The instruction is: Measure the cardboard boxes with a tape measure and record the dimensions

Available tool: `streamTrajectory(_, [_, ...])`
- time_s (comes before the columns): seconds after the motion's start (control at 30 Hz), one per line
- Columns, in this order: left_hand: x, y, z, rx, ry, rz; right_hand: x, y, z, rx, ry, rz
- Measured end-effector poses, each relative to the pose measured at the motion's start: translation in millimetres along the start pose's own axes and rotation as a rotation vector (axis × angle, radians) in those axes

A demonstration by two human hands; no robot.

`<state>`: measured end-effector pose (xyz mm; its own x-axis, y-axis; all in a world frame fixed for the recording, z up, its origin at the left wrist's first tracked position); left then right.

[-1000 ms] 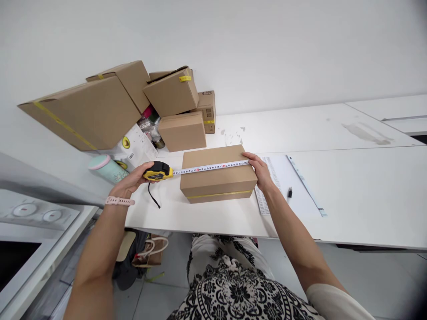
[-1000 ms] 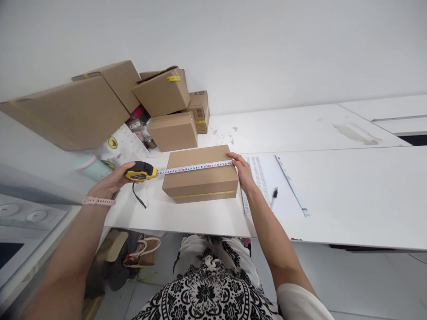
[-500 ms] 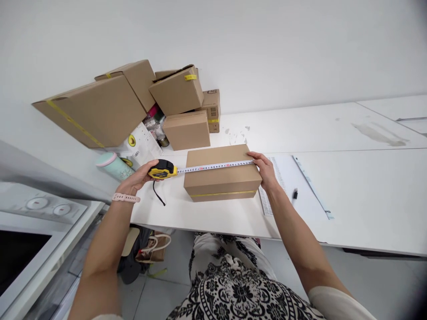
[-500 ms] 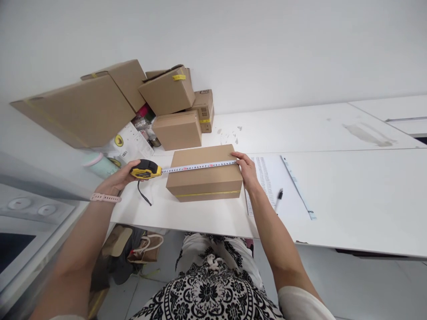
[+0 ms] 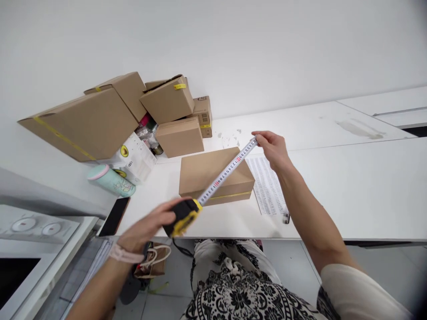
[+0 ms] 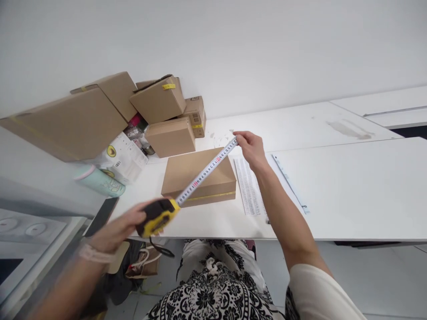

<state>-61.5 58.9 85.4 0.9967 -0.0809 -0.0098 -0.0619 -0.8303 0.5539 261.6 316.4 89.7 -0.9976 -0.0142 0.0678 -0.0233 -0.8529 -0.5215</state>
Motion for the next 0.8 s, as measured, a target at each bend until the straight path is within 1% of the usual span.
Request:
streamTrajectory(0.07, [57.9,2,23,-0.066,0.097,0.247,17,-15,8,-0.019,-0.001,0.089])
streamTrajectory(0.13, [108.5,1,41,-0.110,0.195,0.427,43,-24,3,0.012,-0.017,0.228])
streamTrajectory(0.17, [128.7,0,47,-0.109,0.236,0.479,58,-26,-3,0.032,-0.025,0.298])
streamTrajectory(0.2, [144.3,-2,50,-0.093,0.286,0.497,72,-28,-9,0.051,-0.030,0.360])
streamTrajectory(0.27, [165.7,-7,48,-0.038,0.388,0.493,96,-30,-24,0.084,-0.019,0.453])
streamTrajectory(0.33, [178.6,-11,43,0.016,0.475,0.480,115,-32,-38,0.113,0.020,0.515])
streamTrajectory(0.4, [187.5,-14,39,0.038,0.518,0.481,131,-34,-48,0.133,0.071,0.567])
streamTrajectory(0.47, [192.3,-19,39,0.033,0.515,0.459,143,-33,-55,0.134,0.131,0.615])
streamTrajectory(0.53, [193.6,-24,43,0.013,0.507,0.418,151,-32,-58,0.112,0.209,0.658])
streamTrajectory(0.63, [194.8,-29,49,-0.001,0.528,0.393,154,-28,-61,0.081,0.293,0.691])
streamTrajectory(0.73, [197.1,-28,53,-0.003,0.547,0.408,150,-25,-64,0.081,0.312,0.705])
streamTrajectory(0.8, [195.4,-25,55,0.005,0.552,0.395,147,-24,-65,0.086,0.317,0.713])
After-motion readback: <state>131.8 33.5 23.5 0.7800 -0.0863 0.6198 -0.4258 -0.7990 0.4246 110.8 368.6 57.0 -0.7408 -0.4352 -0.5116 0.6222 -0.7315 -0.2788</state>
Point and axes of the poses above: each hand's wrist, its own y-axis away from the middle knuckle, its own x-axis out of the palm, z = x × y, the point moved 8 cm from there along -y, towards the middle knuckle, and after that the axes turned 13 degrees about -x, right-handed, at the moved point
